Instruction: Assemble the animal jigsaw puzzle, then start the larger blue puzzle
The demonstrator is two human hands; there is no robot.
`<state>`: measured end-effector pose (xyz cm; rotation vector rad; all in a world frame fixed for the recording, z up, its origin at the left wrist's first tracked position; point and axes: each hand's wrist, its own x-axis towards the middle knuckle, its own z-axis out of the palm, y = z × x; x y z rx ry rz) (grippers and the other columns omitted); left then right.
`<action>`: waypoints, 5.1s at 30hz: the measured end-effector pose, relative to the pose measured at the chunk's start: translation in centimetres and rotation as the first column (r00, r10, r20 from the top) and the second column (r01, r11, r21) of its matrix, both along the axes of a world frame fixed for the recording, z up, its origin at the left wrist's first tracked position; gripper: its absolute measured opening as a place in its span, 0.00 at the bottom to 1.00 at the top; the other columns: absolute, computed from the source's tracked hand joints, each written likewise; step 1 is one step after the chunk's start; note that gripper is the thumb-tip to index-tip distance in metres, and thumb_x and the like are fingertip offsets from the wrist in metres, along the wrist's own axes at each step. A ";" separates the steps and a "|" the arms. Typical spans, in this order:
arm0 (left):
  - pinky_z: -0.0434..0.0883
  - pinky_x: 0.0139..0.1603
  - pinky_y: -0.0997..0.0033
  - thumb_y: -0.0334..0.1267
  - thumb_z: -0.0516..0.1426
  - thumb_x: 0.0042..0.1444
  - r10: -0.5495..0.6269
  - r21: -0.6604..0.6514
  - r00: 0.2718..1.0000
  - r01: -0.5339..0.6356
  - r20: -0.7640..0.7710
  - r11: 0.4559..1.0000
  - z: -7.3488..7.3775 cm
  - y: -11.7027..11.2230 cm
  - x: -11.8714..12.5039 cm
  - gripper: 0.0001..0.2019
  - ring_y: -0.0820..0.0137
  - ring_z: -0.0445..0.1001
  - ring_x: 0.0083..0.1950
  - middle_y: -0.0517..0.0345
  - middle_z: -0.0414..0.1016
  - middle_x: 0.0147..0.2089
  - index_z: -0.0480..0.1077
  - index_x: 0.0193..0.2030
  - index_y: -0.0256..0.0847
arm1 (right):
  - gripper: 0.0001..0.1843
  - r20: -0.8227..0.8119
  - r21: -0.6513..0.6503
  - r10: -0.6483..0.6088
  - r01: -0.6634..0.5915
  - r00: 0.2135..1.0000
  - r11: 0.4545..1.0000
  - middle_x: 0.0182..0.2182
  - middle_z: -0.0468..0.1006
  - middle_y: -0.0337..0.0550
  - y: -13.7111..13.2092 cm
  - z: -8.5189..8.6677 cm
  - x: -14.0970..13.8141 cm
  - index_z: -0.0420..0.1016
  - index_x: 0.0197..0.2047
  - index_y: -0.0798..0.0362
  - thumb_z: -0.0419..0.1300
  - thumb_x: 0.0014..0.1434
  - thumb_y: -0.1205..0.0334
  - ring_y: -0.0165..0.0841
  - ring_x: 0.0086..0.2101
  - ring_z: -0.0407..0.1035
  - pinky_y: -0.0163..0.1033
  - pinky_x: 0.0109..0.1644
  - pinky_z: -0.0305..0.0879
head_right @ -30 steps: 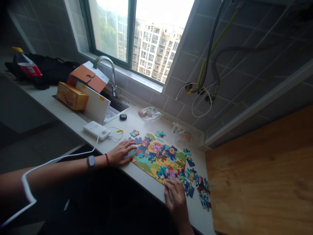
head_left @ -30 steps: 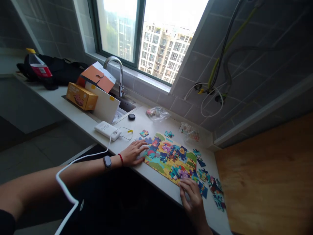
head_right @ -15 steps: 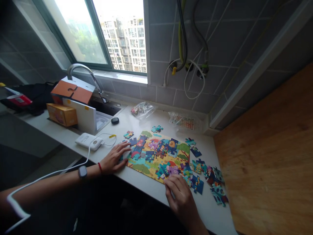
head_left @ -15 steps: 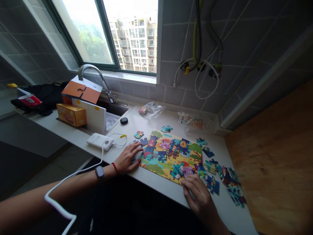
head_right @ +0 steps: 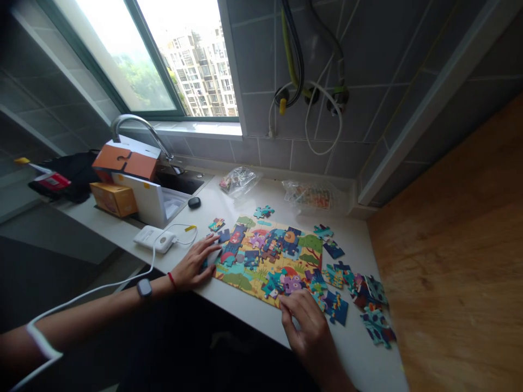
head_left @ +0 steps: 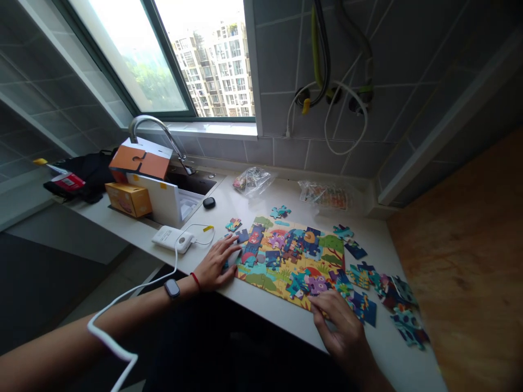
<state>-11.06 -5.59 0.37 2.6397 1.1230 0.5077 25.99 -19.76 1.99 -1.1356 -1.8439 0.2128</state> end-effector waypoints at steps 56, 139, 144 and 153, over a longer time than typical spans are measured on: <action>0.72 0.41 0.67 0.42 0.70 0.53 -0.002 -0.356 0.879 -0.191 -0.476 0.915 6.8 3.0 -2.4 0.17 0.61 0.79 0.42 0.57 0.77 0.41 0.77 0.49 0.48 | 0.10 -0.074 -0.064 -0.087 0.082 0.993 0.995 0.36 0.89 0.40 0.1 -0.3 0.4 0.82 0.48 0.47 0.61 0.68 0.61 0.36 0.32 0.85 0.32 0.37 0.81; 0.70 0.38 0.70 0.46 0.67 0.55 0.256 -0.397 0.953 -0.300 -0.163 0.867 6.6 2.6 -2.6 0.09 0.68 0.75 0.33 0.58 0.81 0.32 0.81 0.34 0.43 | 0.09 -0.116 -0.173 -0.131 0.110 0.985 0.979 0.38 0.89 0.41 0.1 -0.3 0.1 0.83 0.45 0.48 0.61 0.67 0.62 0.36 0.35 0.85 0.34 0.41 0.82; 0.74 0.37 0.69 0.52 0.69 0.52 0.399 -0.501 0.907 -0.284 0.137 0.818 7.3 1.2 -1.5 0.19 0.68 0.76 0.33 0.55 0.81 0.34 0.80 0.43 0.39 | 0.09 -0.107 -0.170 -0.132 0.113 0.985 0.979 0.38 0.89 0.40 0.0 -0.5 0.1 0.83 0.46 0.48 0.61 0.67 0.63 0.36 0.35 0.85 0.33 0.41 0.82; 0.72 0.36 0.68 0.55 0.70 0.54 0.605 -0.784 0.617 0.032 0.504 0.620 5.5 -5.3 9.0 0.25 0.72 0.74 0.24 0.62 0.75 0.27 0.79 0.49 0.36 | 0.08 -0.135 -0.153 -0.088 0.067 0.987 0.986 0.39 0.88 0.41 -0.1 0.1 0.1 0.82 0.47 0.48 0.61 0.68 0.63 0.35 0.37 0.84 0.34 0.43 0.80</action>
